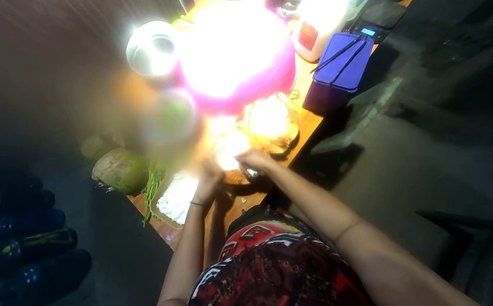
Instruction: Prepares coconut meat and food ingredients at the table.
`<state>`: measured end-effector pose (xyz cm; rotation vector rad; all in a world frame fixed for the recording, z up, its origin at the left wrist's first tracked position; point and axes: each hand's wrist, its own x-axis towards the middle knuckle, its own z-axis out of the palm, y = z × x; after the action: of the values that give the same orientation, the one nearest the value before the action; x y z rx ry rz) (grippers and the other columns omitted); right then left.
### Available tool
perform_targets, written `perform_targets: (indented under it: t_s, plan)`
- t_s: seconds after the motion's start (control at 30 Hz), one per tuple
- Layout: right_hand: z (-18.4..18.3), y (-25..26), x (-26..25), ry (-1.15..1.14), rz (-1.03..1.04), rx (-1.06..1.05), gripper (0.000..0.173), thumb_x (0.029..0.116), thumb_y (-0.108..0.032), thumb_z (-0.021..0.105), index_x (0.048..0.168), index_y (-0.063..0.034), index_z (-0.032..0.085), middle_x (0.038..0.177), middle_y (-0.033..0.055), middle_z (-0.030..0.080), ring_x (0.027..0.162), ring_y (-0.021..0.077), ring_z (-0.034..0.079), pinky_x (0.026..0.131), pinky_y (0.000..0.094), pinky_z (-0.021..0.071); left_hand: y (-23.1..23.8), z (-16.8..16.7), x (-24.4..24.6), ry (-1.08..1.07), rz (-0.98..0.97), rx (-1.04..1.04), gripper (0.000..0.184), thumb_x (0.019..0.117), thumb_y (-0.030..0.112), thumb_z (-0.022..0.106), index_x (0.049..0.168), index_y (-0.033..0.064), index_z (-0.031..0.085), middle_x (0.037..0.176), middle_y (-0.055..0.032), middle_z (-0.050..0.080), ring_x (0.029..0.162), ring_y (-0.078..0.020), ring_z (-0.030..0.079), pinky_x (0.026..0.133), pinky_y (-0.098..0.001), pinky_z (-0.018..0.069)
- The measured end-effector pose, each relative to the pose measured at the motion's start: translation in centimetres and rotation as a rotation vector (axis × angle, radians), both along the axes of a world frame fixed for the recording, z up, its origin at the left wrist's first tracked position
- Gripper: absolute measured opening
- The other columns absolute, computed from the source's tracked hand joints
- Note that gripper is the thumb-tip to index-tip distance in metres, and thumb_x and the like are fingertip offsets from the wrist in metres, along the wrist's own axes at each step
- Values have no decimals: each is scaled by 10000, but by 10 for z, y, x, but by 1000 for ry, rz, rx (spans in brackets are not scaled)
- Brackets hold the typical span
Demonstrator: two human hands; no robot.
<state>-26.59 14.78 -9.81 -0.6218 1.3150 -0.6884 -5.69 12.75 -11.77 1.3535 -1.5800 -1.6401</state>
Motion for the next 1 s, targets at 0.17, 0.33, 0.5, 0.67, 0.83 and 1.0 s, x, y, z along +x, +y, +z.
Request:
perform_targets:
  t_s: [0.17, 0.33, 0.5, 0.67, 0.83, 1.0]
  plan:
    - [7, 0, 18, -11, 19, -41, 345, 1114, -165, 449, 1402, -17, 567, 720, 39, 576, 502, 89, 522, 485, 249, 481, 1, -3, 1, 12, 5, -25, 916, 877, 138, 703, 1599, 139, 138, 1405, -151, 511, 1128, -165, 604, 927, -357, 536]
    - [2, 4, 10, -50, -127, 37, 320, 1090, -117, 456, 1365, -12, 581, 703, 30, 589, 507, 89, 522, 494, 249, 473, 1, 0, 0, -46, -11, -33, 912, 879, 142, 696, 1599, 117, 138, 1430, -171, 496, 1161, -181, 588, 945, -378, 526]
    - [1, -1, 27, -45, -154, -24, 352, 1110, -149, 443, 1415, -13, 555, 723, 45, 587, 509, 99, 535, 492, 261, 494, 0, -2, 1, -35, -9, -53, 912, 874, 160, 697, 1594, 108, 141, 1409, -173, 509, 1150, -178, 593, 945, -372, 525]
    - [4, 3, 19, -45, -152, 12, 314, 1102, -130, 452, 1362, -2, 573, 723, 33, 580, 517, 95, 540, 502, 255, 499, -1, 0, 1, -21, -8, -37, 885, 880, 141, 697, 1584, 111, 161, 1426, -164, 503, 1169, -177, 590, 961, -376, 523]
    - [6, -3, 30, -20, -146, -31, 349, 1112, -142, 438, 1413, -10, 554, 715, 50, 578, 499, 107, 538, 485, 262, 499, -3, -6, 2, -10, 7, -37, 928, 876, 153, 714, 1600, 122, 134, 1447, -174, 486, 1196, -204, 578, 974, -398, 516]
    - [1, 4, 20, -11, -91, -38, 343, 1110, -141, 446, 1408, -12, 557, 748, 43, 582, 515, 97, 534, 499, 261, 499, -2, 1, -1, -18, 11, -17, 934, 867, 154, 713, 1604, 136, 139, 1411, -161, 518, 1153, -181, 603, 944, -380, 537]
